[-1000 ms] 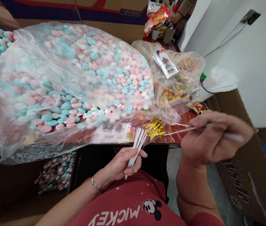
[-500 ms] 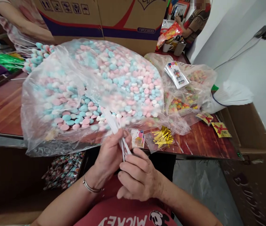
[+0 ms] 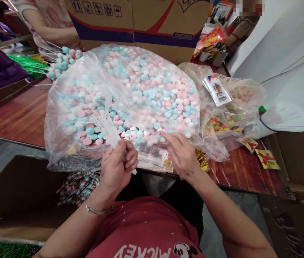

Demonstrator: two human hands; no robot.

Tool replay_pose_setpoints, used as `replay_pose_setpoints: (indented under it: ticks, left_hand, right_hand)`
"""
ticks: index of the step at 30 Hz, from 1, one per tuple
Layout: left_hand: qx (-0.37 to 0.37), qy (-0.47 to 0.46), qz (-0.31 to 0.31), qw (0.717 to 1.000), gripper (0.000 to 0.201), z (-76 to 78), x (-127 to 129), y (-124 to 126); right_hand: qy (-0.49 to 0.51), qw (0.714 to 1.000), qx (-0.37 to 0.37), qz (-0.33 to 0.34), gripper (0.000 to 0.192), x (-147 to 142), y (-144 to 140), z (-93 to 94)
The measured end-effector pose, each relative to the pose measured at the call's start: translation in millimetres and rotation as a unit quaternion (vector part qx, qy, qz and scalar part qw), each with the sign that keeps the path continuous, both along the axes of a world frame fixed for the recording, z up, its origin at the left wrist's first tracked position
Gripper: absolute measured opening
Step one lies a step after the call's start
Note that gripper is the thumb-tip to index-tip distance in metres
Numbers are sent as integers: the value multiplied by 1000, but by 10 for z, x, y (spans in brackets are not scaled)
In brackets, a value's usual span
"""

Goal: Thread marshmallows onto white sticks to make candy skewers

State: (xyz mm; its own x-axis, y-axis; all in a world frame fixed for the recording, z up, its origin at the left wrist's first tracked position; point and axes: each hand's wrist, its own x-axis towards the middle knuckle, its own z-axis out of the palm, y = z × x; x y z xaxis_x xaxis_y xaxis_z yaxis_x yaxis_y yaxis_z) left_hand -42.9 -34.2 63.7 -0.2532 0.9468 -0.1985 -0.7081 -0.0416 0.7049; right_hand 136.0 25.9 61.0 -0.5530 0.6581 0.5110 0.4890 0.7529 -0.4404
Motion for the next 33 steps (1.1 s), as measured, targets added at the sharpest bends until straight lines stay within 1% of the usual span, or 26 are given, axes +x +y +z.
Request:
replay_pose_setpoints:
  ticks: [2,3,4,6,8,10,12,14,15,16,17,18,19,21,23,26,29,33]
  left_hand:
    - [13,15,-4,1000,35,17,-85,81]
    - [18,25,-4,1000,35,16,-109,117]
    - [19,36,-4,999,34,7,-121,147]
    - [8,61,-8,998,31,-34,-125,188]
    - [-13,86,-20,996,29,-99,-115,218]
    - [-31,127,-28,991,27,-162,-106,259]
    - [-54,185,-31,981,26,-196,-103,328]
    - [-85,257,-33,962,26,-185,-107,417]
    - [-101,293,-36,950,26,-165,-110,463]
    - [-116,325,-42,938,27,-139,-111,507]
    - [-129,350,-53,926,29,-108,-108,547]
    - [-136,367,-68,918,30,-75,-100,585]
    - [-137,379,-83,912,32,-43,-86,620]
    - [-121,397,-107,903,31,19,-39,693]
    - [-95,421,-122,894,30,76,26,780]
    - [-56,441,-141,885,28,173,138,945]
    - [-16,431,-147,890,30,291,238,1129]
    - [37,405,-127,905,30,423,328,1346]
  right_hand:
    - [-94,992,-70,53,38,-218,221,-5]
    - [-146,981,-102,72,35,-334,303,-15]
    - [-196,971,-117,77,34,-436,366,-25]
    - [-245,965,-92,27,39,-565,443,-43]
    - [-254,965,-58,-15,44,-554,485,-57]
    - [-227,973,-33,-25,43,-395,524,-66]
    - [-164,986,-6,-23,39,-99,584,-62]
    - [-84,994,32,-60,35,303,674,-35]
    - [-57,991,43,-111,33,528,730,-14]
    - [-54,981,40,-183,32,759,789,7]
    - [-80,964,22,-251,32,985,847,25]
    - [-131,941,-11,-311,32,1195,902,36]
    - [-201,916,-49,-345,33,1380,951,37]
    - [-243,900,-79,-354,28,1648,1028,3]
    - [-263,893,-83,-355,27,1774,1091,-63]
    - [-278,882,-68,-375,35,1795,1220,-149]
    - [-287,871,-59,-394,41,1776,1418,-177]
    - [-298,859,-50,-413,43,1785,1658,-207]
